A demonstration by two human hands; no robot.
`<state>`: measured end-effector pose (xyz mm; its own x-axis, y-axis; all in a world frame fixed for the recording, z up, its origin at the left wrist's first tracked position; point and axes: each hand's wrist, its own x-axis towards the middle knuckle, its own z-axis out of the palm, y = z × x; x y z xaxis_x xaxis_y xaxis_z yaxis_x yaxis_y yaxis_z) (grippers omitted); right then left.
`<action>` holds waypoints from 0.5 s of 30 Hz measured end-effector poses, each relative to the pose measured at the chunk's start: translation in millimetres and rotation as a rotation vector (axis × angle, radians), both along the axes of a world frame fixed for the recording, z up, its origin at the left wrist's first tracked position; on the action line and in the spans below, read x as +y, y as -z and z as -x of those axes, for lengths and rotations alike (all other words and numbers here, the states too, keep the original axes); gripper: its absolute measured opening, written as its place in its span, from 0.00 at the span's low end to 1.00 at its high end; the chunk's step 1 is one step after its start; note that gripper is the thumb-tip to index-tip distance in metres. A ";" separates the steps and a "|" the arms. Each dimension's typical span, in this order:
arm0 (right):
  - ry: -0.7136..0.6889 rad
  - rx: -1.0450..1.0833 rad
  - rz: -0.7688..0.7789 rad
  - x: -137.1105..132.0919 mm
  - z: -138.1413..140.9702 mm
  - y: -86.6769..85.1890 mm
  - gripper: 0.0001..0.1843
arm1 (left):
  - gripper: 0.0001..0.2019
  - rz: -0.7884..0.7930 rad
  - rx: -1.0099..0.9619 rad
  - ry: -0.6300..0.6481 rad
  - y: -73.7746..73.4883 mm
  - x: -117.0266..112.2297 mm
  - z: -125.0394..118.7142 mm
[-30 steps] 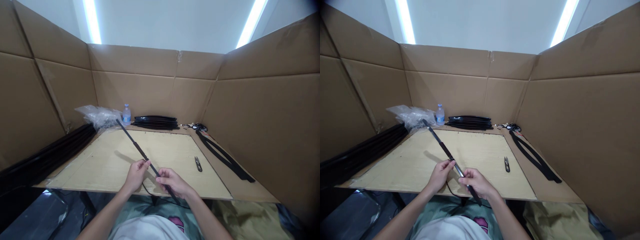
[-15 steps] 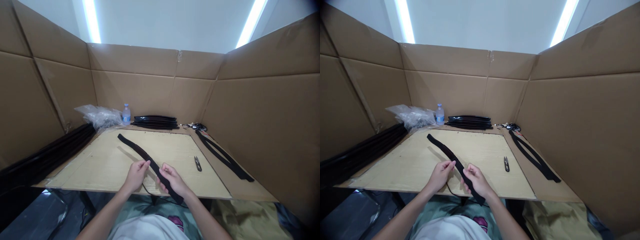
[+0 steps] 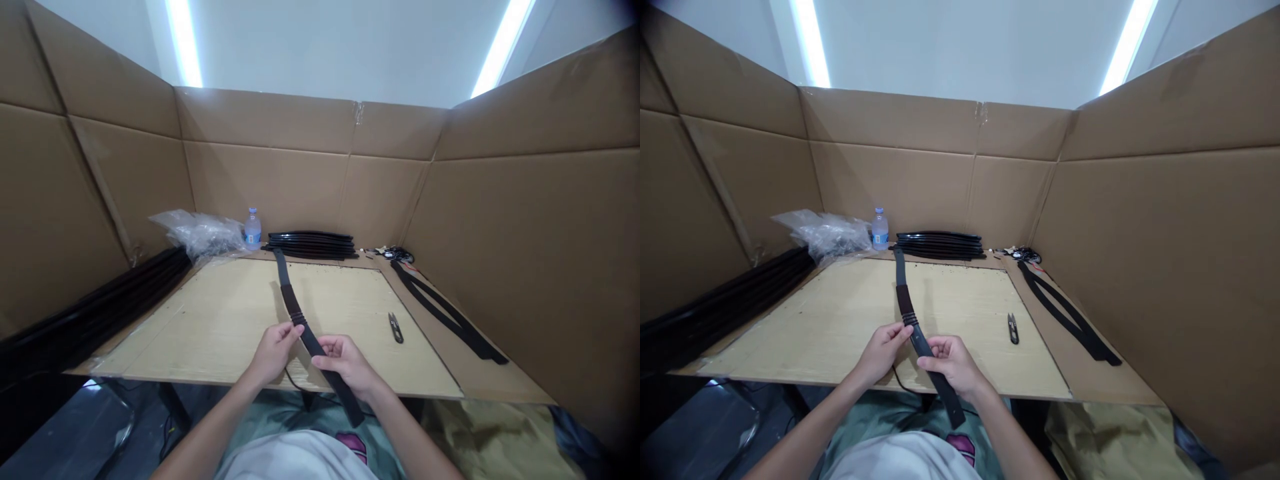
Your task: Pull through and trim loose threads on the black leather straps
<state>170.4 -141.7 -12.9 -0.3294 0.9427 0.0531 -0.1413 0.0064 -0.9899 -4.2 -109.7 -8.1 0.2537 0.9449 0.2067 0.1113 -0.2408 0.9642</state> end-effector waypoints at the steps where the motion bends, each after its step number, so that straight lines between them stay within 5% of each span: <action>1: -0.004 -0.005 -0.014 -0.9 0.6 -0.5 0.17 | 0.20 -0.005 -0.005 0.000 -0.1 -0.2 -0.3; 8: -0.099 0.031 0.076 -6.0 1.0 -2.0 0.21 | 0.20 -0.018 0.024 -0.022 -1.9 -0.8 0.2; 15: 0.000 0.073 0.089 -1.2 3.5 -2.2 0.17 | 0.19 -0.036 0.051 -0.048 -4.1 -1.1 1.0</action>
<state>166.9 -142.9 -10.7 -0.3276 0.9448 -0.0074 -0.2127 -0.0814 -0.9737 -5.2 -110.8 -4.1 0.2193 0.9484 0.2289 0.1720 -0.2685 0.9478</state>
